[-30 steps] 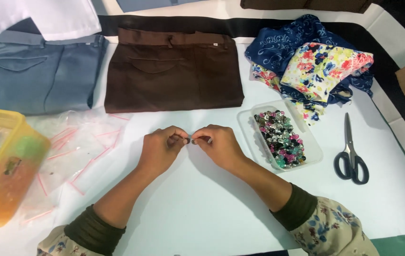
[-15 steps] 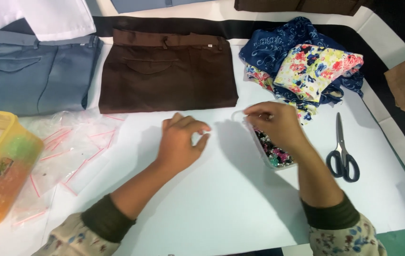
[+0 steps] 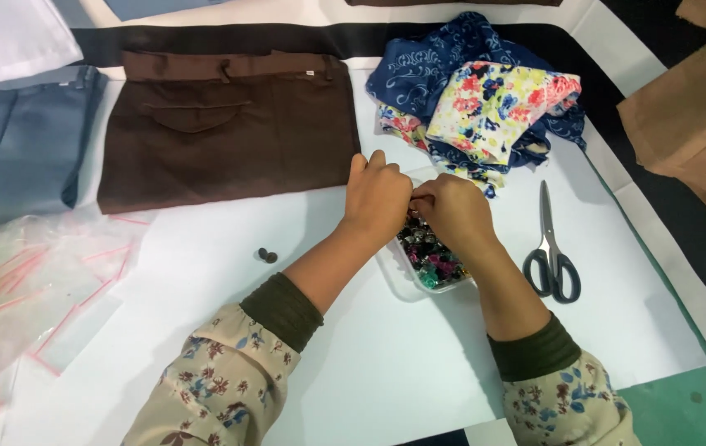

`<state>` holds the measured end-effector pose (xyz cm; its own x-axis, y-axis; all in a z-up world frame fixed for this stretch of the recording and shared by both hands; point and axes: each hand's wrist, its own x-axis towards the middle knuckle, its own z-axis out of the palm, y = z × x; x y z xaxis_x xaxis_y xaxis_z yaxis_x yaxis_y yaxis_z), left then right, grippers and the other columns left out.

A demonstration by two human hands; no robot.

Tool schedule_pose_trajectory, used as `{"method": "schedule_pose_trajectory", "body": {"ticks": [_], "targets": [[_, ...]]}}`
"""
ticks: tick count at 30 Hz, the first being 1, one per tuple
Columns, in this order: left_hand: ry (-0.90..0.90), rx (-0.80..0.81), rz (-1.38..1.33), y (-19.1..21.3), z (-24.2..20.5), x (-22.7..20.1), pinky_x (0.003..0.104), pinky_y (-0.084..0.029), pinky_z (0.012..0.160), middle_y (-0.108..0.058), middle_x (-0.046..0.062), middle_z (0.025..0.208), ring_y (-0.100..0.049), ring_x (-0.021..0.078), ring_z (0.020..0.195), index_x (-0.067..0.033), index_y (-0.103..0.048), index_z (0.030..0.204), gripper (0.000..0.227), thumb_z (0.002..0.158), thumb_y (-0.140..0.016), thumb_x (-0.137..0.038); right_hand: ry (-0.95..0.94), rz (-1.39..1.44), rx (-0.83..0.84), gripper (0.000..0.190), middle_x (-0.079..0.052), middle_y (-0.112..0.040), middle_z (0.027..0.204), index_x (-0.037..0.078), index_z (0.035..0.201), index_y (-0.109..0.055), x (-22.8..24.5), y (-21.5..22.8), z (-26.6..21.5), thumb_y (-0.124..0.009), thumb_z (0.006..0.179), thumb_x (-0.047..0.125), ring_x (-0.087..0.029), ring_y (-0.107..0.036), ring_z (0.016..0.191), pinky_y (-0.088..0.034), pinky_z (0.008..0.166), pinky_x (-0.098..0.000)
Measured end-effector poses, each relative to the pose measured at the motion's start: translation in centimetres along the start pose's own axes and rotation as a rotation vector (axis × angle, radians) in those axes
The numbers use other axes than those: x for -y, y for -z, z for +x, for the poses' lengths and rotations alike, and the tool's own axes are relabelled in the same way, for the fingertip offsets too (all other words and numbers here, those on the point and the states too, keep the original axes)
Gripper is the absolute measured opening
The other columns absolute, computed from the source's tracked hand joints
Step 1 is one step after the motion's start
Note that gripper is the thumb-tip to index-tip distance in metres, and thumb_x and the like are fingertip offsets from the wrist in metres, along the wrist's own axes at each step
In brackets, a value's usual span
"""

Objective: Sorting yellow, green, and silver buttons into small plastic bags at a sewing factory workstation.

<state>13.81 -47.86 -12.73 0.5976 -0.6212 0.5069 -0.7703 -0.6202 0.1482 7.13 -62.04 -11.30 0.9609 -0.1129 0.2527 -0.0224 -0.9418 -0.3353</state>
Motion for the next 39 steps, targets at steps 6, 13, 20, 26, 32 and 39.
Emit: {"method": "schedule_pose_trajectory", "body": {"ticks": [6, 13, 20, 26, 32, 39], "targets": [[-0.045, 0.018, 0.045, -1.0, 0.3, -0.3, 0.04, -0.029, 0.078, -0.055, 0.007, 0.051, -0.05, 0.0218, 0.07, -0.0071, -0.07, 0.058, 0.019, 0.065, -0.08, 0.008, -0.007, -0.052, 0.019, 0.017, -0.009, -0.07, 0.079, 0.016, 0.097, -0.081, -0.3, -0.9, 0.0, -0.074, 0.083, 0.008, -0.029, -0.071, 0.077, -0.058, 0.067, -0.0392], [-0.024, -0.008, -0.011, -1.4, -0.1, 0.4, 0.038, -0.029, 0.08, -0.053, 0.007, 0.054, -0.049, 0.0202, 0.072, -0.008, -0.069, 0.059, 0.021, 0.067, -0.083, 0.005, 0.03, -0.02, 0.021, 0.018, -0.011, -0.07, 0.077, 0.011, 0.094, -0.08, 0.6, -0.4, -0.5, -0.072, 0.081, 0.001, -0.029, -0.07, 0.079, -0.059, 0.071, -0.0401], [0.05, -0.07, -0.21, 3.0, -2.6, 3.2, 0.041, -0.038, 0.081, -0.064, -0.004, 0.073, -0.058, 0.0204, 0.083, -0.0239, -0.074, 0.077, 0.013, 0.075, -0.084, -0.016, 0.116, 0.102, -0.197, 0.013, -0.006, -0.069, 0.081, 0.013, 0.093, -0.076, 1.5, -0.3, -0.8, -0.078, 0.083, 0.006, -0.023, -0.07, 0.08, -0.059, 0.071, -0.0367], [0.225, -0.161, -0.56, 10.4, -8.6, 7.3, 0.031, -0.055, 0.072, -0.075, 0.001, 0.08, -0.066, 0.0223, 0.077, -0.0205, -0.079, 0.088, 0.016, 0.076, -0.086, -0.011, 0.461, 0.322, -0.468, 0.011, -0.004, -0.068, 0.08, 0.012, 0.094, -0.075, 9.4, 0.0, -2.8, -0.076, 0.09, 0.002, -0.025, -0.068, 0.075, -0.057, 0.07, -0.0353], [0.532, -0.006, -0.484, 13.6, -14.8, 10.0, 0.025, -0.052, 0.068, -0.078, -0.003, 0.083, -0.066, 0.0141, 0.075, -0.0221, -0.08, 0.089, 0.013, 0.08, -0.083, -0.013, 0.446, 0.523, -0.217, 0.01, -0.001, -0.071, 0.078, 0.014, 0.092, -0.075, 13.7, -4.7, -4.6, -0.073, 0.09, 0.004, -0.019, -0.069, 0.074, -0.057, 0.066, -0.0292], [0.628, 0.119, -0.484, 12.5, -16.8, 11.2, 0.027, -0.057, 0.07, -0.08, 0.001, 0.084, -0.069, 0.017, 0.079, -0.0181, -0.08, 0.092, 0.012, 0.084, -0.078, -0.01, 0.2, 0.641, 0.08, 0.012, -0.006, -0.076, 0.081, 0.012, 0.094, -0.076, 15.1, -6.8, -3.5, -0.074, 0.088, 0.002, -0.019, -0.072, 0.076, -0.058, 0.063, -0.0284]]}}
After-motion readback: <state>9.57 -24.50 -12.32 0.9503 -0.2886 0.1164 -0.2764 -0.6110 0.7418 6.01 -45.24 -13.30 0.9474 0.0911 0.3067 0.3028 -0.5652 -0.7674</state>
